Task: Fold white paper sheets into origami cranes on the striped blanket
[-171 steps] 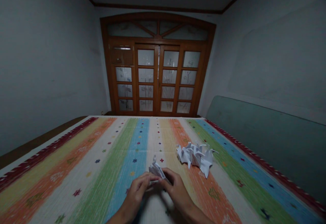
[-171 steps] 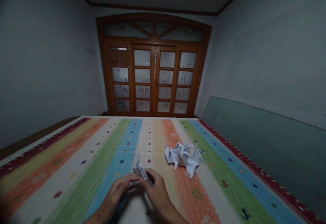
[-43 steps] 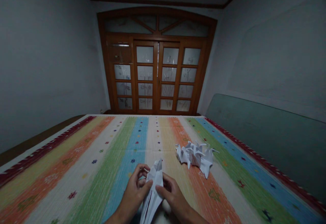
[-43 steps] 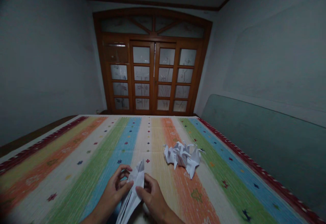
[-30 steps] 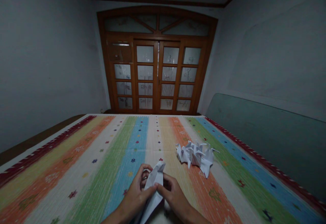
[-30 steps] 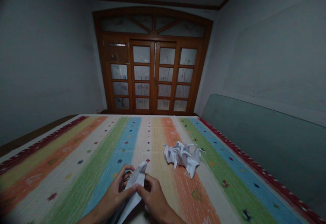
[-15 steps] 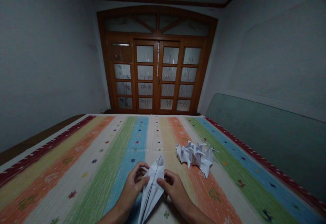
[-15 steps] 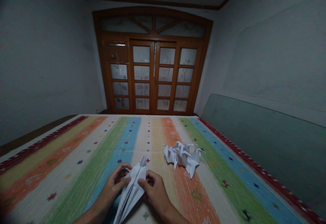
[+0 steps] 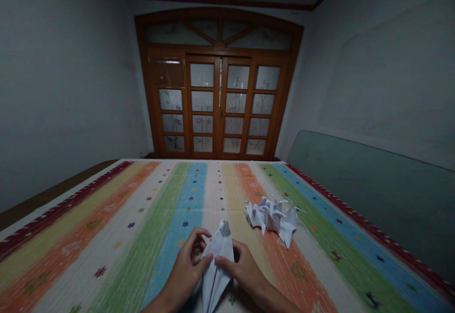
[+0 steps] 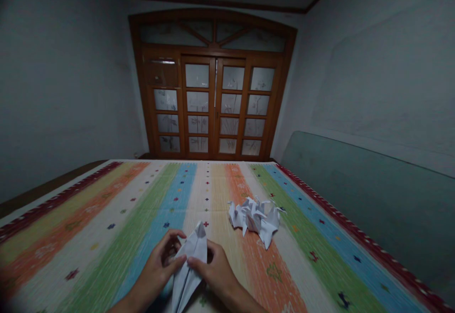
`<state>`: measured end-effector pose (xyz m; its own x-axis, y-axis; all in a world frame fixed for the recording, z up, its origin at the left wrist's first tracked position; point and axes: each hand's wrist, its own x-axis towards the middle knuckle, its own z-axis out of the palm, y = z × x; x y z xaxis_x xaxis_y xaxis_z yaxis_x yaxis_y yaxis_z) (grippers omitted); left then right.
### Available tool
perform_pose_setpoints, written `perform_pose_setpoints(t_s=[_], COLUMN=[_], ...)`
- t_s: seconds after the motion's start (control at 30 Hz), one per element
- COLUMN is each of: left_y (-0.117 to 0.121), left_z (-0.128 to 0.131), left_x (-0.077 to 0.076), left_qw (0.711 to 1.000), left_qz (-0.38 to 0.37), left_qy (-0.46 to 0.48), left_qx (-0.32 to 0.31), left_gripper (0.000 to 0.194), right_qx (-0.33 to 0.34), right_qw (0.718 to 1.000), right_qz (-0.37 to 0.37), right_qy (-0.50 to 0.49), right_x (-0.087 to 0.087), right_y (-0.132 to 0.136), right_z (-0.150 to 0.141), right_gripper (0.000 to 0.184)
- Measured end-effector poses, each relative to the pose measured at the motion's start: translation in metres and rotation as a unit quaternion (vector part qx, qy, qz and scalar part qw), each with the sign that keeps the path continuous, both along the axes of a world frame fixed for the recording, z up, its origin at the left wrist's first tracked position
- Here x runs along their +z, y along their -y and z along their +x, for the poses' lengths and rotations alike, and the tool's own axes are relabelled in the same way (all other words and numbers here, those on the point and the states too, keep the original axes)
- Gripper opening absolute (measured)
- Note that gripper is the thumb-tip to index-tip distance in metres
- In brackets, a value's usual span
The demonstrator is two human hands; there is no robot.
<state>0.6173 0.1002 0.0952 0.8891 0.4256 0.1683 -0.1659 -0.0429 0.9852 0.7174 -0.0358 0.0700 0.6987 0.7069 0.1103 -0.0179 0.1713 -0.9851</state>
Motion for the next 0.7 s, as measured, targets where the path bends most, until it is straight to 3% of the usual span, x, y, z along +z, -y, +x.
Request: perform_pose_setpoints(t_s=[0.17,0.43,0.6,0.7], left_y=[0.001,-0.005,-0.006,-0.006], left_z=[-0.005,-0.004,-0.005,-0.007], left_x=[0.003,0.001,-0.001,0.002], left_qw=[0.999,0.998,0.992,0.983], left_qz=[0.036,-0.037,-0.106,-0.166], left_qy=[-0.001,0.033,0.035,0.027], left_qx=[-0.010,-0.031,-0.050,-0.070], left_gripper=[0.025,0.037,0.049,0.058], right_qx=[0.004,0.015,0.081,0.081], right_qw=[1.000,0.998,0.991,0.991], right_qz=[-0.020,-0.015,0.003,0.020], right_qy=[-0.018,-0.060,-0.106,-0.103], right_x=[0.002,0.016,0.008,0.006], right_y=[0.002,0.007,0.008,0.007], right_z=[-0.003,-0.007,-0.006,-0.006], right_gripper=[0.031,0.025,0.043,0.054])
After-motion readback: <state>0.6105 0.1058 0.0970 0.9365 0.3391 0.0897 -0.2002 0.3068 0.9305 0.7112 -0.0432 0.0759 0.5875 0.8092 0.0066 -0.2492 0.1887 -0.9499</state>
